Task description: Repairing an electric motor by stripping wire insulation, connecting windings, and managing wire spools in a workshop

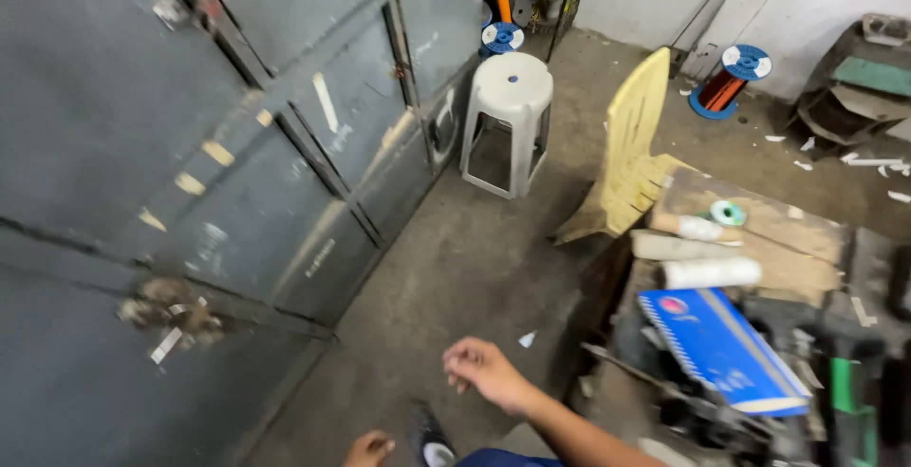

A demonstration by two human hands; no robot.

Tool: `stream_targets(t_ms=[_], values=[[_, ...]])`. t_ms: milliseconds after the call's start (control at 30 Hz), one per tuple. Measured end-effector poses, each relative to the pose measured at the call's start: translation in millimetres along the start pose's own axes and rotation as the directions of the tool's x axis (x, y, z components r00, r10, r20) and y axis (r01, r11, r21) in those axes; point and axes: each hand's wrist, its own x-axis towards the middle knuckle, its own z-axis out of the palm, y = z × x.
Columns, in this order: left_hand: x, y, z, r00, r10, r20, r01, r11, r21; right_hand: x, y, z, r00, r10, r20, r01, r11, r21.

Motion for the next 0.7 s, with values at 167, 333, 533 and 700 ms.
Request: stream_targets(t_ms=[167, 333, 533, 700], values=[[-4.9, 158.5, -98.5, 0.871, 0.436, -0.228, -0.479, 0.857, -0.191, 132.6, -80.5, 17.5, 0.964, -0.266, 0.02, 0.263, 0.959, 0.103], [-27.1, 362.8, -145.5, 0.81, 0.522, -0.268, -0.586, 0.735, -0.34, 230.7, -157.5, -18.9, 0.953, -0.103, -0.285, 0.169, 0.961, 0.218], [32.7, 461.7, -160.3, 0.761, 0.64, -0.103, -0.647, 0.74, -0.185, 279.0, -189.4, -116.9, 0.921, 0.034, -0.388, 0.1, 0.943, 0.319], [170.5, 415.7, -199.8, 0.885, 0.455, -0.098, -0.456, 0.802, -0.386, 346.2, -186.0, -225.2, 0.894, 0.132, -0.427, 0.026, 0.939, 0.344]])
